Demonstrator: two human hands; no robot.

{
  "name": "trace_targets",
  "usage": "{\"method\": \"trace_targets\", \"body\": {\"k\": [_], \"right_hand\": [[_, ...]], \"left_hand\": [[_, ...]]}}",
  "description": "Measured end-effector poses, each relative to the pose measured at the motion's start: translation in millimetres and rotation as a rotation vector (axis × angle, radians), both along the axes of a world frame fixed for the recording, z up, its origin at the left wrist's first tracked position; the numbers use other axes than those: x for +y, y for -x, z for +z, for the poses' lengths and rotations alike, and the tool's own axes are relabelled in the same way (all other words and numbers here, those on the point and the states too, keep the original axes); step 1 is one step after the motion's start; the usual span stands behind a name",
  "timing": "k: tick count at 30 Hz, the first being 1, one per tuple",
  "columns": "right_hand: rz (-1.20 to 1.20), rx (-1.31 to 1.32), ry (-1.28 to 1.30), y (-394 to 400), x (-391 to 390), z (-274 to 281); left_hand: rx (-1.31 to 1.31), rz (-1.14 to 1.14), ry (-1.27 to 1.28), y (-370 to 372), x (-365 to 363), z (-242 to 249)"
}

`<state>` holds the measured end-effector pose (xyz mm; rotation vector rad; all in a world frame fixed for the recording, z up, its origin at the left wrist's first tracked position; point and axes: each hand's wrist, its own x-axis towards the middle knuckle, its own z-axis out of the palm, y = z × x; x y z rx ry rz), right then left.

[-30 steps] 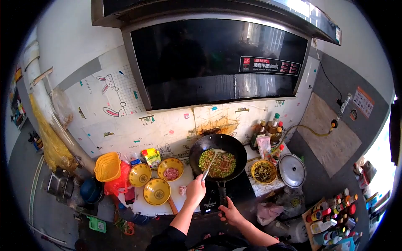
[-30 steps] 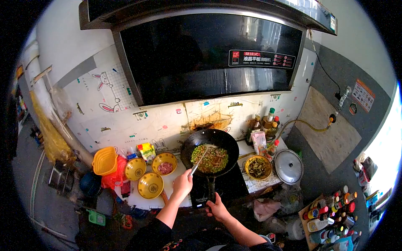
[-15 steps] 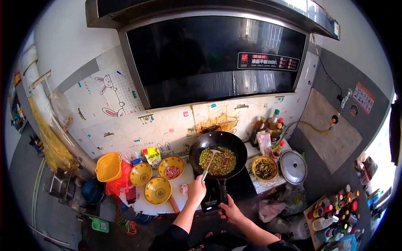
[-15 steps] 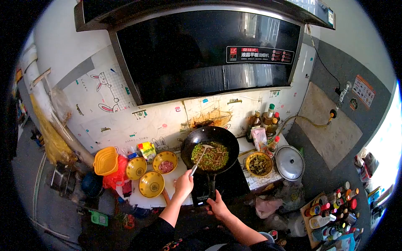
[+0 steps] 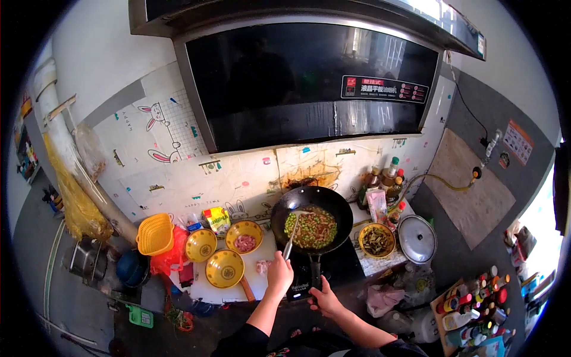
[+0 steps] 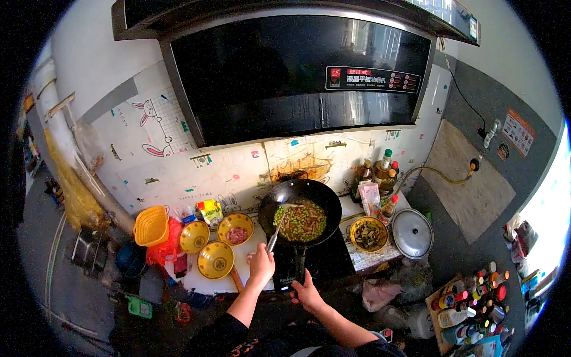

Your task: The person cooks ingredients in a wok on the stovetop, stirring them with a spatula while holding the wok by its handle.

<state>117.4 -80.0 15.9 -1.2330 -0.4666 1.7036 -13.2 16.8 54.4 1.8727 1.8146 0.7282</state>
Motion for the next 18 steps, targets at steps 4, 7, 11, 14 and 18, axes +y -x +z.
{"method": "trace_targets", "body": {"k": [4,7,11,14,18], "right_hand": [[-0.001,-0.003,0.003,1.9,0.9,-1.0],[-0.006,0.014,-0.005,5.0,2.3,-3.6],[0.005,-0.034,-0.030,8.8,5.2,-9.3],[0.001,-0.014,-0.029,16.6,7.9,-9.0],[0.019,-0.033,-0.035,22.5,10.9,-9.2]], "left_hand": [[-0.016,-0.036,-0.002,4.1,2.0,-25.6],[-0.070,-0.047,0.012,2.8,-2.1,-26.4],[-0.139,-0.007,-0.033,0.5,-9.5,-13.7],[-0.117,-0.004,-0.016,2.3,-6.6,-12.2],[-0.051,-0.028,0.066,4.9,-1.2,-20.7]]}}
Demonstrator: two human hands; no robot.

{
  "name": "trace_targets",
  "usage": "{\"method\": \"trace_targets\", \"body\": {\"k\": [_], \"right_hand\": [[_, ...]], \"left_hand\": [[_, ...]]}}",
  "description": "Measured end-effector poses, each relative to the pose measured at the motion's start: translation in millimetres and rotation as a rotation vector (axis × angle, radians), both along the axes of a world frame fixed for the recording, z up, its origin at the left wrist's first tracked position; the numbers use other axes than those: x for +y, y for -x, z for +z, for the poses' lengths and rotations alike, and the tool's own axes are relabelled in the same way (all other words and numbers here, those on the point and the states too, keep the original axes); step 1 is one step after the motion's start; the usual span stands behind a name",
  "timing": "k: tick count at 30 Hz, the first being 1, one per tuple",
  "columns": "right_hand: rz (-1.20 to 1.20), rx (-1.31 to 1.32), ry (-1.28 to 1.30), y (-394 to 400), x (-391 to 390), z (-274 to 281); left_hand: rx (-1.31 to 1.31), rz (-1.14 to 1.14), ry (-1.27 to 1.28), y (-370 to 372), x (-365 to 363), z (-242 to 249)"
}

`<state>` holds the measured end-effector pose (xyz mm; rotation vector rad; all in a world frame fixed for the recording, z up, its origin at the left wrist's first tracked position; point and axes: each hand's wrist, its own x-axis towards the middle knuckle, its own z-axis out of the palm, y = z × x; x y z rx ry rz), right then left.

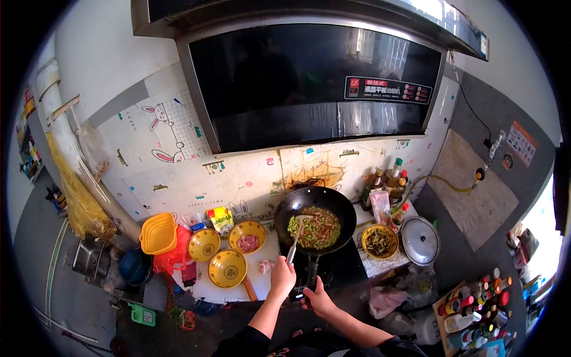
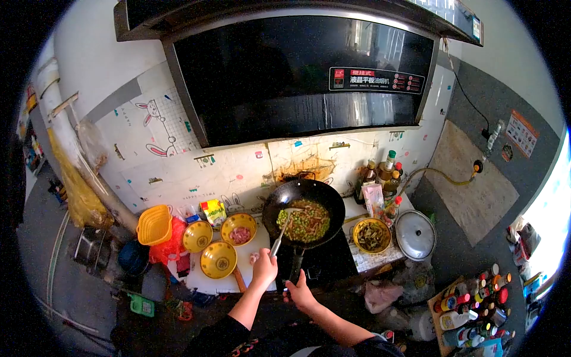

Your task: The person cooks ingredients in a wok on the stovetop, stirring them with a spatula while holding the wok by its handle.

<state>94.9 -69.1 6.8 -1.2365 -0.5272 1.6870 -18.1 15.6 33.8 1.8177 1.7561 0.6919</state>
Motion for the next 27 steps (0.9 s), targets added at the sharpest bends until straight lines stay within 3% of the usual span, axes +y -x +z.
{"method": "trace_targets", "body": {"k": [3,5,6,8,9,10,11,13,14,16,18,19,20,21,23,25,27], "right_hand": [[0.046,0.002,-0.028,-1.7,2.0,-6.9],[0.051,-0.019,-0.044,-2.2,0.2,0.0],[0.056,-0.039,-0.060,-2.1,-0.5,2.3],[0.034,-0.105,-0.101,-5.7,2.1,-8.5],[0.010,-0.171,-0.143,-9.8,4.6,-21.9],[0.093,-0.690,-0.261,-22.3,15.2,-70.4],[-0.110,-0.901,-0.346,-20.5,11.1,-68.4],[-0.144,-0.770,-0.360,-28.6,21.7,-46.5],[-0.197,-0.445,-0.322,-32.6,18.6,-22.9],[-0.202,-0.167,-0.244,-36.5,25.3,1.7],[-0.225,0.052,-0.193,-38.7,32.6,12.8],[-0.226,0.052,-0.194,-41.2,36.7,6.6],[-0.210,-0.042,-0.208,-44.6,44.4,-1.8],[-0.193,-0.135,-0.221,-47.5,48.9,-10.5],[-0.184,-0.051,-0.107,-49.1,44.4,21.6],[-0.111,-0.126,-0.065,-59.1,46.5,18.9],[-0.091,-0.136,-0.053,-65.5,46.3,27.6]], "left_hand": [[-0.037,-0.035,-0.005,0.2,-0.3,-11.9],[-0.029,-0.067,-0.086,0.7,10.7,-48.1],[-0.230,-0.083,0.016,0.2,18.1,-67.5],[-0.654,-0.051,0.323,-10.0,0.7,-10.7],[-0.667,-0.105,0.381,-11.1,-3.5,8.0],[-0.754,-0.097,0.370,-14.6,-6.4,6.8],[-0.841,-0.088,0.357,-18.8,-9.4,4.7],[-0.898,-0.140,0.368,-23.0,-15.7,8.4],[-0.978,-0.185,0.408,-25.1,-16.9,6.8],[-1.094,-0.237,0.503,-30.2,-27.1,23.9],[-1.034,-0.403,0.474,-31.3,-27.2,8.2],[-1.004,-0.510,0.444,-31.0,-24.2,-4.4],[-0.770,-0.530,0.401,-28.2,-33.8,21.5],[-0.494,-0.515,0.079,-28.4,-40.8,17.2],[-0.210,-0.544,0.043,-21.8,-52.0,52.2],[-0.058,-0.402,-0.358,-20.0,-62.7,30.7],[0.086,-0.355,-0.213,-16.5,-70.8,26.6]]}}
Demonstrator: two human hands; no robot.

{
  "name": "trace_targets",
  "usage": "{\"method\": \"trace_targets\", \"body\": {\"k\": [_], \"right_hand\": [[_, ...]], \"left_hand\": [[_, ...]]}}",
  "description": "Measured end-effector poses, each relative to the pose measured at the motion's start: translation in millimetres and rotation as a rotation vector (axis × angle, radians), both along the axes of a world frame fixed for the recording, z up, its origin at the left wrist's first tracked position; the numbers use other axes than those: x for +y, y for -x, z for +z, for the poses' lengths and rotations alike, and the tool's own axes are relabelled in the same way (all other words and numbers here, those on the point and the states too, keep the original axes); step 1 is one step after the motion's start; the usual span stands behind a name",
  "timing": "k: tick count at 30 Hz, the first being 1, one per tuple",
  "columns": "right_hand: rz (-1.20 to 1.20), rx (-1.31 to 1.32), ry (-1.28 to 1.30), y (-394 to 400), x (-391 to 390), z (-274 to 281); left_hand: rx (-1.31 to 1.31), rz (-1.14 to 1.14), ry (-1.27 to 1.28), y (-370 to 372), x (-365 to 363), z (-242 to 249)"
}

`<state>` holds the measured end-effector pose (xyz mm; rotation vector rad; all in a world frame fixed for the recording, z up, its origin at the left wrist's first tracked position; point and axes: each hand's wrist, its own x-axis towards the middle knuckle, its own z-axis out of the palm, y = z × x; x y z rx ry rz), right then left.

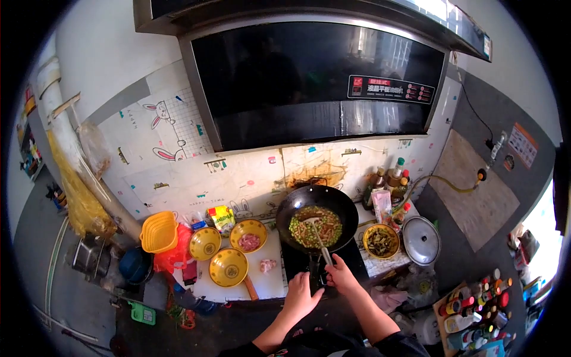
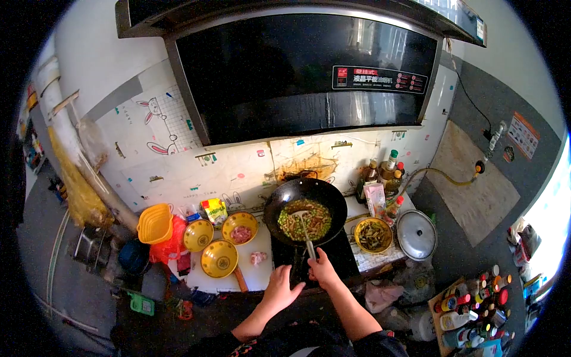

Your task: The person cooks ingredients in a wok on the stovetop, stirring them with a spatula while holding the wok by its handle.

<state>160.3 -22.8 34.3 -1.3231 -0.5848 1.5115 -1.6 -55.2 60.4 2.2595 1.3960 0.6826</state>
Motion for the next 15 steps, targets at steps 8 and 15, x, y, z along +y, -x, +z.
{"method": "trace_targets", "body": {"k": [8,15], "right_hand": [[0.007,-0.260,-0.083,-12.2,-3.8,-1.6],[0.086,-0.507,-0.170,-11.6,-3.2,-4.2]], "left_hand": [[-0.299,0.107,0.341,0.7,7.1,-60.3],[-0.230,0.124,0.283,12.1,21.6,-51.8]]}}
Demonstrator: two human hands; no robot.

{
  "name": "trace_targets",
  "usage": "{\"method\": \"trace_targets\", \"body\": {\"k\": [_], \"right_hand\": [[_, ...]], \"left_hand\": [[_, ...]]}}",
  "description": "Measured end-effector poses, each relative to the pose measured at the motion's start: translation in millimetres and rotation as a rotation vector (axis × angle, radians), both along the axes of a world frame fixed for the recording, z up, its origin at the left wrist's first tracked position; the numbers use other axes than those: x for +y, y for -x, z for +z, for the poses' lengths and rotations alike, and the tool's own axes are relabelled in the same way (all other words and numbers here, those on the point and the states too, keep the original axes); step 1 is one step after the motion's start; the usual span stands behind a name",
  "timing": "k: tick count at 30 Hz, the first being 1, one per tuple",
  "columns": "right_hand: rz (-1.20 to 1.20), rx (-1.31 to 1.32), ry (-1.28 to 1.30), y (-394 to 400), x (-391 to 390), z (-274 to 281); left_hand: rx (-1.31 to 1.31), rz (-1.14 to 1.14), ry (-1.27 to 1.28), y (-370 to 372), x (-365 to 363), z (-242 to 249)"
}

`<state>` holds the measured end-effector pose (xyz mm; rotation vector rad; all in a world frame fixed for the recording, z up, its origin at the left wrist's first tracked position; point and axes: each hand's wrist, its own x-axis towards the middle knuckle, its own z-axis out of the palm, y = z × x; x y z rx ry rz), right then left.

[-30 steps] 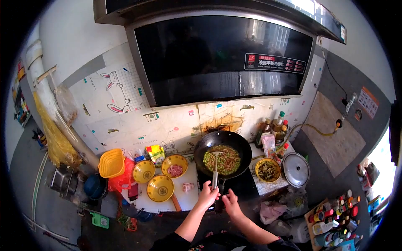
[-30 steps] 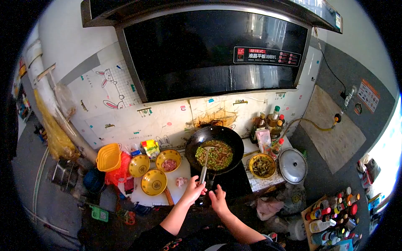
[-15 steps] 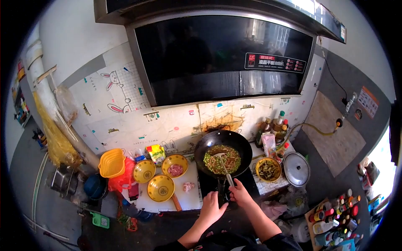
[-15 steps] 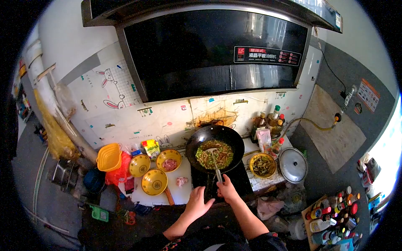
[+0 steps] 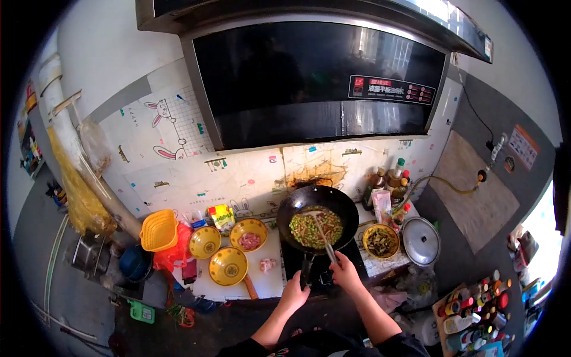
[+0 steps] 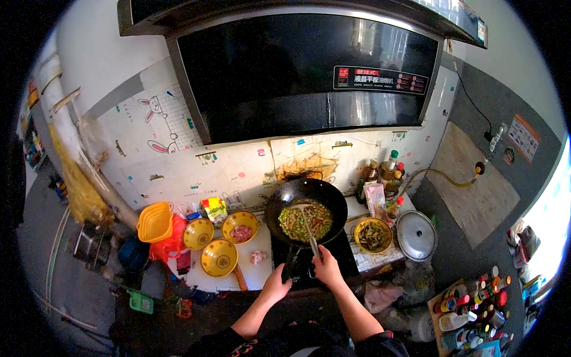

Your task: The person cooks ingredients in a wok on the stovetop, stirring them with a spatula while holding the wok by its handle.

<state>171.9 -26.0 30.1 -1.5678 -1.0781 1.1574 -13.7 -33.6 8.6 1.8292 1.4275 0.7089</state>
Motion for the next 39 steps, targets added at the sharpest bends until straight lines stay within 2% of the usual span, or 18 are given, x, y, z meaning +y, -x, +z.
{"method": "trace_targets", "body": {"k": [5,7,10,11,14,17,24,25,27,29,32,34,39], "right_hand": [[0.117,-0.172,0.144,0.2,-3.1,4.7],[0.082,-0.287,-0.075,-6.3,-4.3,-18.1],[0.076,-0.475,-0.184,-18.9,-11.1,-22.4],[0.075,-0.475,-0.183,-22.6,-12.6,-21.5],[0.046,-0.264,-0.063,-28.6,-22.6,-0.9],[0.032,-0.337,-0.066,-31.4,-41.9,39.6],[0.123,-0.354,0.200,-33.8,-49.6,46.9],[0.124,-0.355,0.199,-33.7,-47.0,37.0],[0.063,-0.357,-0.002,-35.1,-39.1,-2.1],[0.065,-0.358,-0.034,-37.4,-34.9,-19.7],[0.071,-0.344,-0.029,-35.9,-35.6,-4.9],[0.024,-0.100,0.043,-34.4,-40.4,19.8],[0.020,-0.069,0.038,-29.4,-32.4,30.5]], "left_hand": [[0.119,0.039,-0.044,11.5,6.8,14.8],[0.198,0.034,0.061,17.8,12.6,24.8],[0.208,0.031,0.072,25.1,17.1,23.8],[0.251,0.031,0.070,25.7,17.5,26.4],[0.291,0.019,0.055,26.6,18.8,27.8],[0.289,0.018,0.001,27.8,17.3,21.1],[0.307,0.017,0.018,26.0,17.6,23.5],[0.306,0.018,0.018,25.8,17.9,26.0],[0.327,0.000,0.065,24.8,16.5,32.1],[0.318,-0.011,0.030,24.0,15.7,28.2],[0.310,-0.022,-0.023,21.5,13.6,22.2],[0.311,-0.018,-0.039,21.1,13.0,23.9],[0.352,-0.002,0.033,18.6,12.1,29.3]]}}
